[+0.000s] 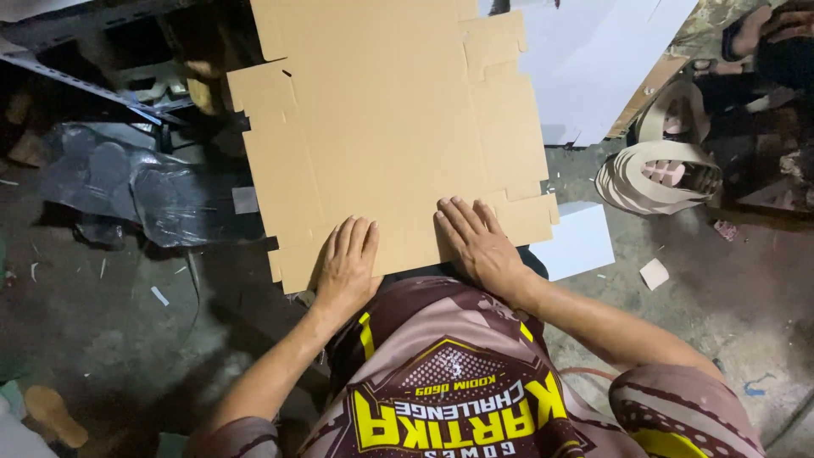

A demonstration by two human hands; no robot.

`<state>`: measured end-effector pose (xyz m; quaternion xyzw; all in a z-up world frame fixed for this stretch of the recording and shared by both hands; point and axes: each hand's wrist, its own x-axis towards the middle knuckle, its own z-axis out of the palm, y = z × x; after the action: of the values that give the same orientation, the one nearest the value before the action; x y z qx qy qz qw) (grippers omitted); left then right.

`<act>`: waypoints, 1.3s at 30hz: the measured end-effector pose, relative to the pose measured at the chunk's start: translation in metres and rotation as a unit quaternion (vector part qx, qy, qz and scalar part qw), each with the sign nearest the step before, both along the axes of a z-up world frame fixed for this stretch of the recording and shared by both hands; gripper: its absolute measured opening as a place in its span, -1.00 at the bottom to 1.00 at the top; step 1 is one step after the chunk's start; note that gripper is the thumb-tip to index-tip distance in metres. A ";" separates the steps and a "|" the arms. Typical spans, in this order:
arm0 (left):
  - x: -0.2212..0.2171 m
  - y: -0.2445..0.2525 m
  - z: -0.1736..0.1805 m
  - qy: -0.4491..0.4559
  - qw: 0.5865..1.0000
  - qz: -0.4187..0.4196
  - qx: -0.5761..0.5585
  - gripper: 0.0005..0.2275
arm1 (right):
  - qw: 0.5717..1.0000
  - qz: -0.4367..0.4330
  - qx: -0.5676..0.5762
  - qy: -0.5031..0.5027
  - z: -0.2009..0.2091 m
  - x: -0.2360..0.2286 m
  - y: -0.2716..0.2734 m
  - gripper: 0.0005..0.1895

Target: Assembling cardboard boxes from flat templates by folding and interlocking flaps.

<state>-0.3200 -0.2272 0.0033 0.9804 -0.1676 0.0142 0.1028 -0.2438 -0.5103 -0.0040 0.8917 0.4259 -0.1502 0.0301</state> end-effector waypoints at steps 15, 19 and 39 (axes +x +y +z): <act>0.183 0.069 0.067 0.467 0.875 -0.047 -0.119 -0.73 | 0.891 -0.158 -0.048 0.423 0.126 0.184 0.062 -0.52; 0.207 0.066 0.056 0.405 0.912 0.003 -0.062 -0.67 | 0.926 -0.125 -0.012 0.356 0.101 0.210 0.079 -0.46; 0.162 0.050 0.031 0.169 0.982 0.066 -0.059 -0.12 | 0.991 0.117 0.053 0.039 0.004 0.020 0.138 -0.28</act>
<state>-0.1580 -0.1775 0.0340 0.9698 -0.0814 -0.1346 0.1864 -0.2242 -0.3723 -0.0003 0.8294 0.5356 -0.1580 -0.0161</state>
